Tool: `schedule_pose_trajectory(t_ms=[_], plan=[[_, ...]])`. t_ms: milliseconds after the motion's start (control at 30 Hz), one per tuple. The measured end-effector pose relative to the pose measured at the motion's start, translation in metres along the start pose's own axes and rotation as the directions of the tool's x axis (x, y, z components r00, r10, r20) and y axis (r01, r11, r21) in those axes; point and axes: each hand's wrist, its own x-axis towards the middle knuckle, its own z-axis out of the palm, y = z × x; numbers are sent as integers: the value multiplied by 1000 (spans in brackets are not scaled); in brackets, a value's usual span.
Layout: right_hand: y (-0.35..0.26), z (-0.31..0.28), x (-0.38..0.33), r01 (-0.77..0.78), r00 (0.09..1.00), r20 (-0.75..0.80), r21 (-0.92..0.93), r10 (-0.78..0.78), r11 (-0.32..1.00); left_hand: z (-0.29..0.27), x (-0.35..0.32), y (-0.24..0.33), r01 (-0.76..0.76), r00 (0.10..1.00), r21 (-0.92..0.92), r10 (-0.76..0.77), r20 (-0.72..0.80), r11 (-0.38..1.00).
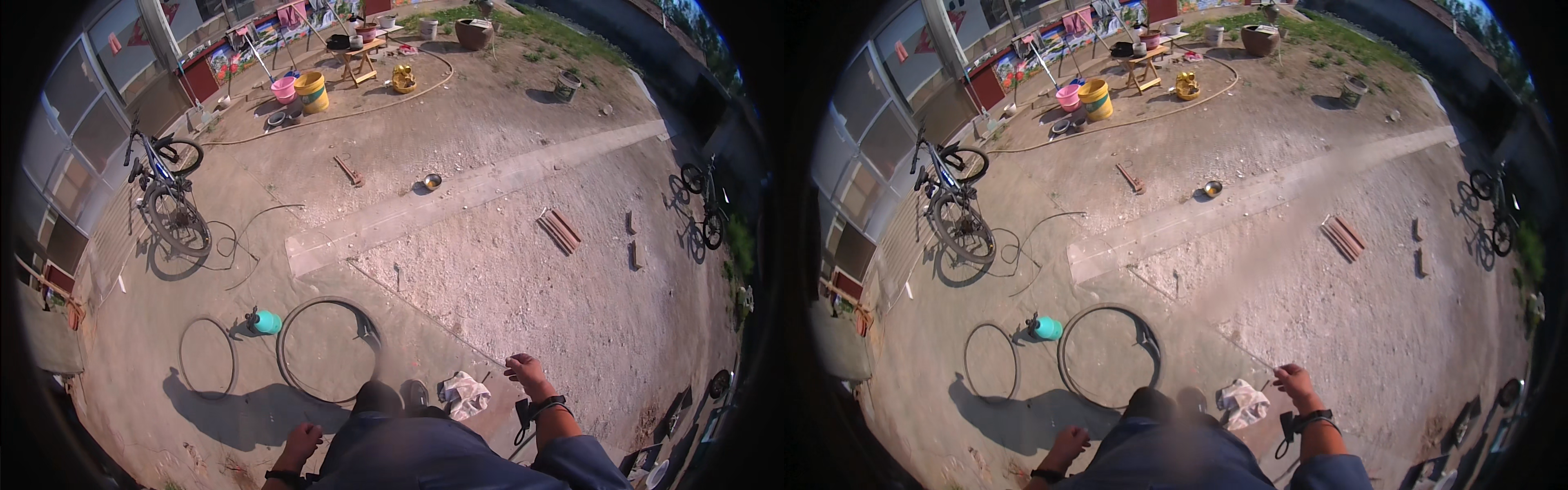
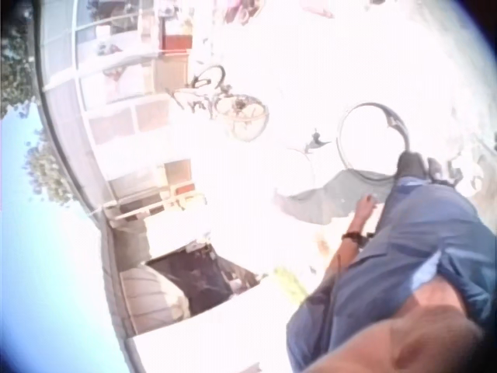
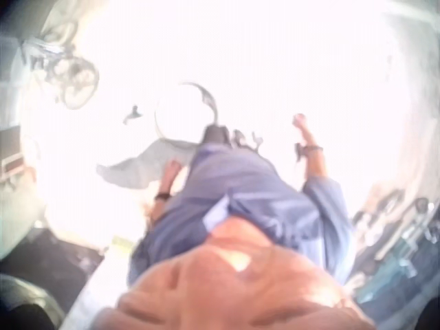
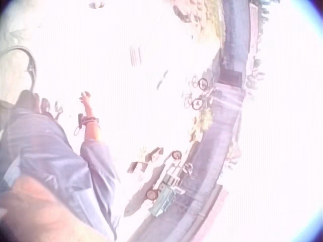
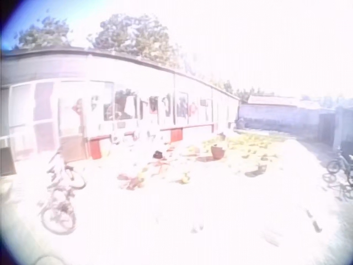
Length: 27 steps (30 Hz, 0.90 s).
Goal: The person picks up a small potted plant, removes a leaf, and places it into a larger pot. They then carry the small pot into a sunroom and place it among other potted plants.
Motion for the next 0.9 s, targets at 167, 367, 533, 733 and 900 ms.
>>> schedule_pose_trajectory(t_ms=[167,367,533,733,900], plan=[[-108,31,87,33,997,65,98,-39,995,-19,77,115,7,998,100,-14,68,995],[-202,52,191,-67,997,-25,34,68,997,-46,239,275,-158,986,71,153,66,985],[-255,54,256,-184,978,-95,48,188,982,-72,330,406,-181,982,-52,183,43,982],[-377,106,364,-256,967,-29,-91,255,962,-115,450,552,-177,984,-99,174,-31,979],[-503,162,512,-236,970,14,-164,241,958,-129,553,668,-132,991,-147,127,-44,980]])
